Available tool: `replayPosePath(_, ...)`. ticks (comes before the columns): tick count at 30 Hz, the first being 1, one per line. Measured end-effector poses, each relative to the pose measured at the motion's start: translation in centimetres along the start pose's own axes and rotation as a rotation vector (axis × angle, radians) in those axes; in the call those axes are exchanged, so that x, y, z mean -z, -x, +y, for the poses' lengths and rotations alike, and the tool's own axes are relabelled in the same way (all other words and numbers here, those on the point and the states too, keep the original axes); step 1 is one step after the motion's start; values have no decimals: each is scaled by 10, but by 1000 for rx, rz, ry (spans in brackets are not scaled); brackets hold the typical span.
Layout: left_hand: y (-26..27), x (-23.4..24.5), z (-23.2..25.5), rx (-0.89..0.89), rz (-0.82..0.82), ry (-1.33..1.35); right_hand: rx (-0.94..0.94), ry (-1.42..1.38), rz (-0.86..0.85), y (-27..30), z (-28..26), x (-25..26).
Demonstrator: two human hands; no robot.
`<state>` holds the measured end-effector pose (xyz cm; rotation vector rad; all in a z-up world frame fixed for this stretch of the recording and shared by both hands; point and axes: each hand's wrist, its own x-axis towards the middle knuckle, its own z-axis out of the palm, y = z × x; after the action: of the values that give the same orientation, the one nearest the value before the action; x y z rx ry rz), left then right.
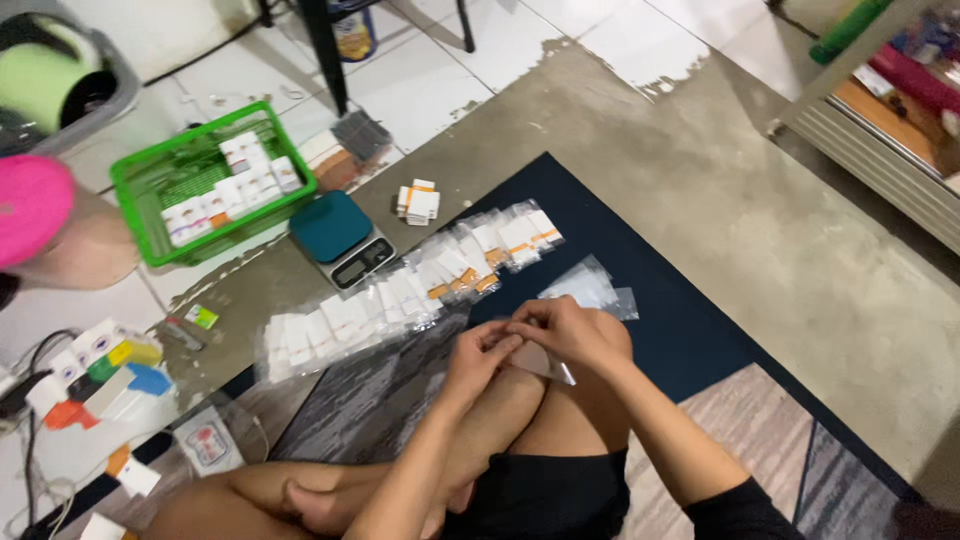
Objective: The person places small white boxes into individual clear plastic bags by hand while sitting on the floor. They handle the boxes one at a time, sliding them into the bags and then setting the packaged items aside.
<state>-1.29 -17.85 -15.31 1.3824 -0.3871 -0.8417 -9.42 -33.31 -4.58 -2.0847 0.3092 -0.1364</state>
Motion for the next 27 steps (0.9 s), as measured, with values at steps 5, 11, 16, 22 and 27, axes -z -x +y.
replayPosePath(5,21,36,25,-91,252,145,-99,-329,-8,-4,13,-20)
replayPosePath(11,60,61,42,-201,480,45,-126,-540,22,-9,32,-63)
replayPosePath(16,75,78,43,-233,549,-5,-40,-452,16,-13,2,-73)
replayPosePath(22,110,94,81,-73,556,62,-14,-337,-8,-26,-24,-76)
replayPosePath(27,120,134,86,-238,558,-154,217,-119,-182,-37,-47,-77)
